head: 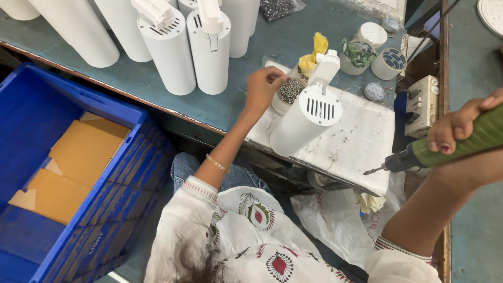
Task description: The person assembles white cylindrical appliance units at a workbench. They pick small screws from a jar, place each screw onto the base of a unit, and drive the screws in with a green electric screwdriver, then stack the finished units with the others on the bench.
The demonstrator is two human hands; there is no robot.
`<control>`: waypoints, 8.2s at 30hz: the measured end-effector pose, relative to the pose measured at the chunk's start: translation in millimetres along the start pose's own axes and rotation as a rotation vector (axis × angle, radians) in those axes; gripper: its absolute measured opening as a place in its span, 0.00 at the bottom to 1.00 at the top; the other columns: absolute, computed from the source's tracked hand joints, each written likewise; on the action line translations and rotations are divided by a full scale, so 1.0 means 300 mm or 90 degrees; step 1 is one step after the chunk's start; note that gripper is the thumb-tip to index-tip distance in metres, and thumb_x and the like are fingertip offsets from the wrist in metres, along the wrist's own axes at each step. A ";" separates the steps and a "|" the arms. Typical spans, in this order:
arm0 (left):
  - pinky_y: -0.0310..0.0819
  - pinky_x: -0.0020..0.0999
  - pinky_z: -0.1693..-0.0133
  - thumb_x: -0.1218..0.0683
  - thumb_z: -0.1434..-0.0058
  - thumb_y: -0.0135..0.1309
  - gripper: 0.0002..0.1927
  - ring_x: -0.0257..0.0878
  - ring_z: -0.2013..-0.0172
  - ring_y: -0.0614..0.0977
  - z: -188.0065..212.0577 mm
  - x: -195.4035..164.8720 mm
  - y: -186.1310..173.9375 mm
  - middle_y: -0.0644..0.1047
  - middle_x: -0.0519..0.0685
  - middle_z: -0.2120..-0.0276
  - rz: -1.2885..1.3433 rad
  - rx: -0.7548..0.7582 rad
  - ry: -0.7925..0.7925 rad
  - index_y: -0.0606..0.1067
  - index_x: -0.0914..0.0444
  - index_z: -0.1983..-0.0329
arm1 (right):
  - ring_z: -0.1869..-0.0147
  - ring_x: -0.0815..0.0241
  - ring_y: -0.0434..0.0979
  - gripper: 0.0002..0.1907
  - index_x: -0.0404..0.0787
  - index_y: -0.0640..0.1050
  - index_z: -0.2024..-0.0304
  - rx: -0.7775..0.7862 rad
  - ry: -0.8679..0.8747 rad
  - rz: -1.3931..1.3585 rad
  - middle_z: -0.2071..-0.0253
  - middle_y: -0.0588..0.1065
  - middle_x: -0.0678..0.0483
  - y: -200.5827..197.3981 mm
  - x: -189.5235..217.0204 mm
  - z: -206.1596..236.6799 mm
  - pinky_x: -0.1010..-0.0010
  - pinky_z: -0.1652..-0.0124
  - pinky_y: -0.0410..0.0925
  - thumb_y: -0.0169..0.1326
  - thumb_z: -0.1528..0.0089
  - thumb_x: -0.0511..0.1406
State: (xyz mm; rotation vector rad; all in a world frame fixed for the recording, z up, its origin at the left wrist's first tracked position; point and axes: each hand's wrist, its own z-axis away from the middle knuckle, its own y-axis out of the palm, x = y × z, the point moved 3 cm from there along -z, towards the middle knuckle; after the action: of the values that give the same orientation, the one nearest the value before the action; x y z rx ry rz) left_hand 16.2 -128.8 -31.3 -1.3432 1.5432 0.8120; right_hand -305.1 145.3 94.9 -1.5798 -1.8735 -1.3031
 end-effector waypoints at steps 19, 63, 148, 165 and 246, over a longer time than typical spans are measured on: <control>0.72 0.44 0.47 0.60 0.36 0.56 0.09 0.54 0.51 0.79 0.627 -0.426 0.288 0.77 0.56 0.55 -0.010 0.259 0.129 0.75 0.66 0.53 | 0.82 0.53 0.54 0.28 0.36 0.61 0.55 -0.066 -0.006 0.106 0.76 0.56 0.47 0.004 0.019 0.074 0.60 0.79 0.54 0.31 0.29 0.56; 0.78 0.27 0.49 0.62 0.37 0.63 0.22 0.30 0.56 0.85 0.591 -0.363 0.247 0.86 0.49 0.60 0.264 0.213 -0.055 0.73 0.65 0.41 | 0.83 0.60 0.64 0.19 0.44 0.63 0.72 0.074 -0.047 0.035 0.80 0.64 0.53 -0.062 0.038 -0.014 0.69 0.77 0.65 0.43 0.26 0.41; 0.68 0.44 0.33 0.51 0.53 0.76 0.64 0.52 0.36 0.74 0.325 -0.306 0.057 0.69 0.63 0.38 0.126 0.128 0.096 0.45 0.64 0.23 | 0.77 0.47 0.58 0.42 0.30 0.64 0.51 0.106 -0.113 0.123 0.75 0.59 0.39 0.656 -0.173 -0.194 0.60 0.75 0.59 0.24 0.36 0.62; 0.67 0.44 0.35 0.48 0.53 0.74 0.51 0.54 0.36 0.73 0.354 -0.315 0.045 0.69 0.59 0.38 0.046 0.119 0.134 0.58 0.61 0.31 | 0.75 0.50 0.63 0.38 0.29 0.64 0.62 0.017 -0.086 0.014 0.68 0.62 0.43 0.303 -0.147 -0.417 0.60 0.73 0.61 0.22 0.35 0.58; 0.66 0.43 0.33 0.48 0.53 0.74 0.50 0.52 0.35 0.72 0.320 -0.281 0.056 0.68 0.55 0.37 0.042 0.119 0.154 0.59 0.61 0.32 | 0.76 0.52 0.59 0.34 0.30 0.62 0.67 0.091 -0.024 0.065 0.71 0.59 0.45 0.252 -0.233 -0.471 0.62 0.73 0.58 0.25 0.34 0.57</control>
State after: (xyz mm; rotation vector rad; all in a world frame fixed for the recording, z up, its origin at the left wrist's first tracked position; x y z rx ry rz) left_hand 19.6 -6.7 9.6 -1.2941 1.8129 0.5439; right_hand -253.7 -14.1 144.5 -1.6133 -1.8385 -1.0791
